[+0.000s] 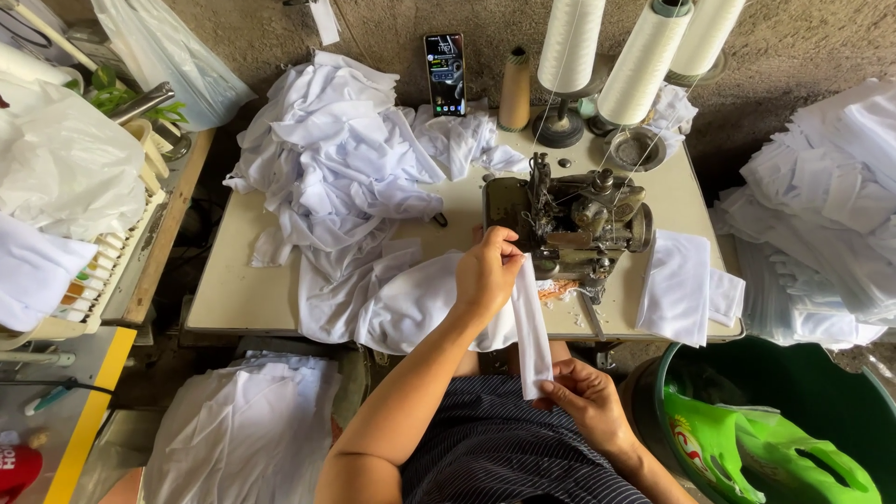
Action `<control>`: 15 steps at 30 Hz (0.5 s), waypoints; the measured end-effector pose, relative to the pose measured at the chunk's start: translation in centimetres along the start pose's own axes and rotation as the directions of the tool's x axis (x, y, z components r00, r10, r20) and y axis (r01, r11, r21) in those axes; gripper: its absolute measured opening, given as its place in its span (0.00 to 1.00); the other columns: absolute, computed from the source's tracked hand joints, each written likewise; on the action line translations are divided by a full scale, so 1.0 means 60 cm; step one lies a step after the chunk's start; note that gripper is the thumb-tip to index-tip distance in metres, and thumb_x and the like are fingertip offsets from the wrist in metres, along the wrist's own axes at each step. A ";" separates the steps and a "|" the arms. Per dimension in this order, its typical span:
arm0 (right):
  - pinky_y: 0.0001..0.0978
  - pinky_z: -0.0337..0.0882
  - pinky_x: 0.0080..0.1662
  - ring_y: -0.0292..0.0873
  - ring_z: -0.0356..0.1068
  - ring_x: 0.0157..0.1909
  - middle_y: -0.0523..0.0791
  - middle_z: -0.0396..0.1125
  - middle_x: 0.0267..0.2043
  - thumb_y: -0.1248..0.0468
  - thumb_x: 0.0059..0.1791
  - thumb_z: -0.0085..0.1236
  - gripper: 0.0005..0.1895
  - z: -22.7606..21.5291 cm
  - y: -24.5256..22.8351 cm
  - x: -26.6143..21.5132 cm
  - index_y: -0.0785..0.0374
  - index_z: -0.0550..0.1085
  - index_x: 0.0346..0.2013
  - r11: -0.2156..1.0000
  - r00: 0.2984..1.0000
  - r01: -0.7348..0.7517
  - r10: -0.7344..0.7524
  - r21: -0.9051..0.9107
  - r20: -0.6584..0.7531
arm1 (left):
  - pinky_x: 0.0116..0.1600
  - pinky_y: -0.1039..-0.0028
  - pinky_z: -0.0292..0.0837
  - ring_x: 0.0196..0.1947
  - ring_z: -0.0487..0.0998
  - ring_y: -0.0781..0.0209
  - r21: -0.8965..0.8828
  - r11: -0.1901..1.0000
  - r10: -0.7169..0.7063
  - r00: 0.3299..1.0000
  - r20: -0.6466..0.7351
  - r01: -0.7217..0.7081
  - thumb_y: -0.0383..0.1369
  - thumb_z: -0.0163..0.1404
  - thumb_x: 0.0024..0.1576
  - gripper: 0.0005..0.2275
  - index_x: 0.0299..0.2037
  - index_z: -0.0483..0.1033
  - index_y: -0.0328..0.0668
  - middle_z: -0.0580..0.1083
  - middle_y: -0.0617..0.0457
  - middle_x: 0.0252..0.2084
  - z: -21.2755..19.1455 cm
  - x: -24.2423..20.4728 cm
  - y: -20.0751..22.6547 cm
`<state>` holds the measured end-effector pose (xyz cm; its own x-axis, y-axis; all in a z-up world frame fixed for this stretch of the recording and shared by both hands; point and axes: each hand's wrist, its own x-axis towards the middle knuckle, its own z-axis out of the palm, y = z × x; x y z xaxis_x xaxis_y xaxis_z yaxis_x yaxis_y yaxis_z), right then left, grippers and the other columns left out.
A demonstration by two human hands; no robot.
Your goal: Folding and aligning white fabric pieces at a sewing workstation
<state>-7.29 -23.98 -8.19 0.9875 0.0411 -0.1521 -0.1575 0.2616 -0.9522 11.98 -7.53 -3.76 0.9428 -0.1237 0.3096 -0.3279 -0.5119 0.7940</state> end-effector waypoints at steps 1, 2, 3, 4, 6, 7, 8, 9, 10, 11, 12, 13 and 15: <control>0.36 0.84 0.34 0.52 0.81 0.28 0.56 0.77 0.30 0.71 0.46 0.64 0.06 -0.001 -0.002 -0.001 0.72 0.79 0.36 1.000 1.000 0.010 -0.010 -0.014 0.002 | 0.35 0.68 0.72 0.34 0.82 0.62 0.024 1.000 0.006 1.000 -0.002 -0.006 0.29 0.57 0.55 0.10 0.45 0.74 0.46 0.82 0.64 0.33 0.004 0.001 -0.002; 0.36 0.84 0.34 0.52 0.81 0.28 0.56 0.77 0.30 0.71 0.46 0.64 0.06 0.000 -0.001 -0.001 0.72 0.79 0.36 1.000 1.000 0.009 -0.009 -0.016 0.003 | 0.35 0.68 0.72 0.34 0.82 0.62 0.023 1.000 0.004 1.000 -0.003 -0.004 0.29 0.57 0.55 0.10 0.45 0.74 0.46 0.82 0.64 0.33 0.010 0.001 -0.008; 0.37 0.84 0.34 0.52 0.81 0.27 0.58 0.78 0.30 0.72 0.45 0.64 0.07 0.000 0.000 -0.001 0.72 0.78 0.37 1.000 1.000 -0.022 0.022 0.005 -0.002 | 0.34 0.66 0.72 0.33 0.81 0.60 0.069 0.997 0.046 0.998 -0.031 -0.044 0.28 0.58 0.53 0.10 0.43 0.73 0.48 0.81 0.65 0.32 0.016 0.001 -0.014; 0.37 0.83 0.33 0.52 0.80 0.26 0.60 0.79 0.29 0.72 0.45 0.65 0.08 0.000 0.000 0.002 0.71 0.78 0.38 0.998 0.999 -0.049 0.050 0.027 -0.006 | 0.34 0.65 0.72 0.32 0.80 0.58 0.116 0.990 0.093 0.994 -0.057 -0.086 0.27 0.59 0.52 0.11 0.41 0.73 0.50 0.81 0.66 0.31 0.022 0.004 -0.020; 0.39 0.82 0.34 0.54 0.79 0.26 0.62 0.79 0.29 0.73 0.45 0.65 0.11 -0.003 0.016 0.010 0.71 0.75 0.41 0.991 0.991 -0.125 0.127 0.052 -0.035 | 0.35 0.62 0.73 0.37 0.76 0.51 0.141 0.974 0.188 0.981 -0.052 -0.179 0.25 0.59 0.53 0.06 0.34 0.75 0.45 0.76 0.58 0.34 0.021 0.004 -0.020; 0.40 0.81 0.34 0.55 0.78 0.26 0.64 0.78 0.29 0.74 0.44 0.65 0.15 -0.005 0.025 0.014 0.70 0.72 0.44 0.976 0.977 -0.201 0.206 0.079 -0.061 | 0.37 0.60 0.74 0.42 0.72 0.43 0.165 0.949 0.280 0.959 -0.043 -0.269 0.23 0.59 0.54 0.05 0.27 0.78 0.40 0.71 0.50 0.36 0.021 0.004 -0.020; 0.40 0.81 0.34 0.55 0.78 0.26 0.64 0.78 0.29 0.74 0.44 0.65 0.15 -0.005 0.032 0.015 0.70 0.72 0.44 0.976 0.977 -0.201 0.206 0.081 -0.063 | 0.37 0.60 0.74 0.42 0.72 0.43 0.165 0.949 0.280 0.959 -0.041 -0.270 0.23 0.59 0.54 0.05 0.27 0.78 0.40 0.71 0.50 0.36 0.012 -0.010 0.002; 0.39 0.80 0.34 0.54 0.78 0.26 0.62 0.77 0.28 0.73 0.45 0.65 0.14 -0.005 0.039 0.018 0.70 0.72 0.43 0.969 0.971 -0.230 0.234 0.091 -0.042 | 0.42 0.64 0.75 0.42 0.72 0.46 0.367 0.875 0.325 0.945 0.040 -0.316 0.19 0.58 0.53 0.04 0.30 0.76 0.34 0.73 0.46 0.38 0.002 -0.024 0.025; 0.38 0.80 0.34 0.52 0.78 0.26 0.59 0.76 0.27 0.73 0.45 0.65 0.13 -0.006 0.045 0.024 0.70 0.72 0.42 0.962 0.966 -0.254 0.258 0.100 -0.020 | 0.47 0.67 0.75 0.42 0.72 0.50 0.546 0.755 0.353 0.927 0.127 -0.362 0.15 0.57 0.52 0.05 0.32 0.74 0.29 0.74 0.43 0.40 -0.007 -0.033 0.047; 0.38 0.80 0.34 0.52 0.78 0.26 0.59 0.76 0.27 0.73 0.45 0.65 0.13 -0.006 0.044 0.025 0.70 0.72 0.42 0.963 0.967 -0.250 0.253 0.100 -0.021 | 0.47 0.67 0.75 0.42 0.72 0.50 0.546 0.754 0.357 0.925 0.126 -0.365 0.15 0.57 0.52 0.05 0.32 0.74 0.29 0.74 0.43 0.40 0.004 -0.053 0.046; 0.38 0.80 0.34 0.51 0.78 0.27 0.58 0.76 0.27 0.73 0.45 0.66 0.10 -0.005 0.045 0.023 0.70 0.75 0.40 0.967 0.971 -0.239 0.241 0.087 -0.009 | 0.60 0.60 0.66 0.56 0.67 0.45 0.599 0.717 0.291 0.934 0.207 -0.356 0.32 0.47 0.59 0.15 0.51 0.65 0.27 0.68 0.38 0.55 0.015 -0.076 0.043; 0.37 0.81 0.34 0.51 0.79 0.27 0.57 0.76 0.27 0.73 0.46 0.66 0.07 -0.003 0.046 0.021 0.70 0.77 0.37 0.971 0.973 -0.228 0.229 0.074 0.003 | 0.74 0.54 0.58 0.70 0.62 0.40 0.648 0.675 0.217 0.935 0.281 -0.352 0.48 0.37 0.67 0.31 0.70 0.57 0.25 0.62 0.33 0.71 0.026 -0.098 0.040; 0.37 0.81 0.35 0.51 0.79 0.27 0.56 0.76 0.27 0.74 0.46 0.65 0.05 -0.001 0.042 0.020 0.69 0.77 0.35 0.973 0.974 -0.224 0.224 0.062 0.003 | 0.75 0.53 0.51 0.72 0.58 0.40 0.604 0.720 0.213 0.937 0.276 -0.342 0.51 0.33 0.67 0.32 0.71 0.55 0.28 0.58 0.33 0.72 0.031 -0.106 0.036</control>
<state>-6.51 -23.33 -10.82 0.9270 0.1015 -0.3611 -0.3745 0.3053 -0.8755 5.42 -9.46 -4.99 0.8303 -0.4597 0.3152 -0.5220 -0.8396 0.1504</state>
